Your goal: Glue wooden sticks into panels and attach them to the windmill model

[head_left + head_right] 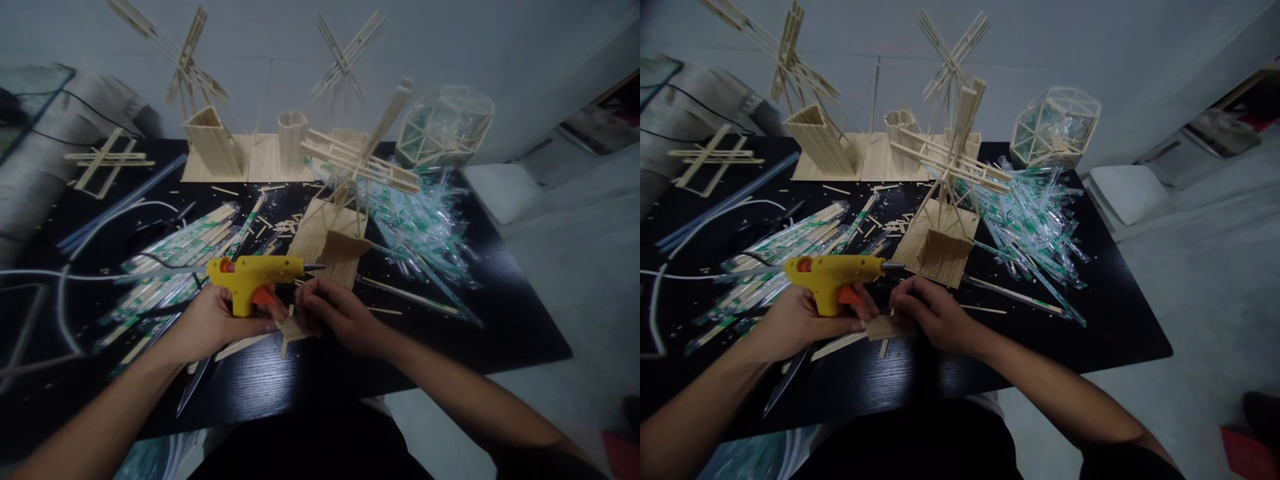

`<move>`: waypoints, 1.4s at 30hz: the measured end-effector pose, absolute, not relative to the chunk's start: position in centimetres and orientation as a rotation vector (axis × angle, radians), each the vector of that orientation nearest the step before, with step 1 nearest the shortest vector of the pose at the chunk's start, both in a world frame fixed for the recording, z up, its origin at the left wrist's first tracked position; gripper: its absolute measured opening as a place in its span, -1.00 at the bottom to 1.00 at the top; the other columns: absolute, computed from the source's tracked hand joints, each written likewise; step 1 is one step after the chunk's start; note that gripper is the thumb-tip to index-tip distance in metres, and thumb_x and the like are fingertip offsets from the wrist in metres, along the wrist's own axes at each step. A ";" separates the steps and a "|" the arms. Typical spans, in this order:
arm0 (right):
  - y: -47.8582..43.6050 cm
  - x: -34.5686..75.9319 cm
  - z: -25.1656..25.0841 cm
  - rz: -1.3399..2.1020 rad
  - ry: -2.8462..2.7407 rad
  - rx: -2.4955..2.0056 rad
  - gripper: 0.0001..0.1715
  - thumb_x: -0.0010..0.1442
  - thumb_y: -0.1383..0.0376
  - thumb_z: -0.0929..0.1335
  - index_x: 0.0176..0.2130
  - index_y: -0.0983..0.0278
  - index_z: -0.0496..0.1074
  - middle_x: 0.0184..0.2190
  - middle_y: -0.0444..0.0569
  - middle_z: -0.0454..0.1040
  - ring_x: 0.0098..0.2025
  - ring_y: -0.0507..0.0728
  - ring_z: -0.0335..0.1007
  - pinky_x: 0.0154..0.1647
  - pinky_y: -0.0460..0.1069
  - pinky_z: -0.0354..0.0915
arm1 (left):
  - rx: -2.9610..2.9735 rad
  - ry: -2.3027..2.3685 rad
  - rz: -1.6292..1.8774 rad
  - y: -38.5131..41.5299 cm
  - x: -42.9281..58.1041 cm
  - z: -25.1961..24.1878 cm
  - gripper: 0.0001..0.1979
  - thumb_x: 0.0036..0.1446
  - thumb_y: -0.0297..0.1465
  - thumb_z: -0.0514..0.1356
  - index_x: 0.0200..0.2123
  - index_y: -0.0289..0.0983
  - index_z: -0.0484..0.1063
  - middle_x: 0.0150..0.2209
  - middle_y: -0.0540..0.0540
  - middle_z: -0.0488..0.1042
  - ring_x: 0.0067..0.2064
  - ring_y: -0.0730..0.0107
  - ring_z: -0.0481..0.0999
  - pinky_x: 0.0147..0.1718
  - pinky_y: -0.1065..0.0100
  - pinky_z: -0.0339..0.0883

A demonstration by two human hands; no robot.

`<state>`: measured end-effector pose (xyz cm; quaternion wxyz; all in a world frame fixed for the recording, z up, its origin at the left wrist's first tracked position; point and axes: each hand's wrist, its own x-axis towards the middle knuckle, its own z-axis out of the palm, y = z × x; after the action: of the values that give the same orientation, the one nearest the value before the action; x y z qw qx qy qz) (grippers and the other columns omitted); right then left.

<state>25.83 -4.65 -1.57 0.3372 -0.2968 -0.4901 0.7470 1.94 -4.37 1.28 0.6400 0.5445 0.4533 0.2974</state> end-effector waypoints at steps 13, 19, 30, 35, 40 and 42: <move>-3.1 26.9 -1.2 2.106 -0.804 -0.649 -0.66 0.32 0.09 0.49 -0.22 0.26 0.38 -0.43 -0.10 0.59 -0.37 0.04 0.55 -0.39 -0.11 0.43 | 1.282 1.014 0.694 -4.2 1.2 0.8 -0.90 0.03 -0.41 0.46 -0.34 -0.27 0.67 -0.35 -0.09 0.67 -0.31 0.38 0.65 -0.25 0.49 0.54; -2.9 27.1 -0.9 2.088 -0.857 -0.660 -0.66 0.25 0.13 0.54 -0.27 0.27 0.41 -0.42 -0.11 0.61 -0.43 0.03 0.56 -0.48 -0.13 0.42 | 1.245 1.071 0.790 -3.9 1.1 0.6 -0.87 -0.02 -0.41 0.49 -0.37 -0.27 0.66 -0.33 -0.08 0.67 -0.28 0.36 0.66 -0.22 0.46 0.56; -2.4 28.3 0.1 1.683 -1.126 -0.978 -0.73 -0.07 0.30 0.66 -0.31 0.24 0.67 -0.47 -0.09 0.68 -0.49 0.06 0.57 -0.48 -0.08 0.47 | 1.057 1.131 0.921 -3.6 0.6 0.0 -0.72 -0.14 -0.39 0.55 -0.31 -0.27 0.64 -0.35 -0.07 0.66 -0.29 0.34 0.63 -0.21 0.40 0.56; -1.9 29.4 1.2 1.361 -1.223 -1.055 -0.83 0.06 0.25 0.58 -0.48 0.25 0.60 -0.61 -0.14 0.58 -0.63 0.00 0.42 -0.57 -0.10 0.37 | 1.046 1.212 0.879 -3.6 0.4 -0.3 -0.74 -0.17 -0.36 0.57 -0.35 -0.25 0.67 -0.37 -0.05 0.67 -0.35 0.41 0.61 -0.26 0.46 0.53; -1.8 29.9 1.4 1.112 -1.300 -1.126 -0.71 0.19 0.25 0.51 -0.52 0.25 0.53 -0.70 -0.19 0.50 -0.68 -0.03 0.38 -0.61 -0.15 0.31 | 1.039 1.256 0.871 -3.6 0.3 -0.3 -0.74 -0.19 -0.34 0.58 -0.38 -0.24 0.68 -0.39 -0.03 0.68 -0.38 0.47 0.60 -0.29 0.51 0.52; -1.9 29.8 1.2 1.052 -1.387 -1.132 -0.76 0.21 0.27 0.51 -0.49 0.24 0.58 -0.63 -0.16 0.57 -0.64 -0.01 0.43 -0.57 -0.14 0.36 | 1.025 1.267 0.857 -3.6 0.4 -0.3 -0.74 -0.20 -0.33 0.59 -0.39 -0.25 0.68 -0.39 -0.03 0.69 -0.38 0.46 0.61 -0.28 0.50 0.53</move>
<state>29.85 -1.87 1.19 0.5076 -0.4697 -0.5754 0.4366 0.41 -3.60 -0.29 0.6054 0.4429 0.5477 0.3706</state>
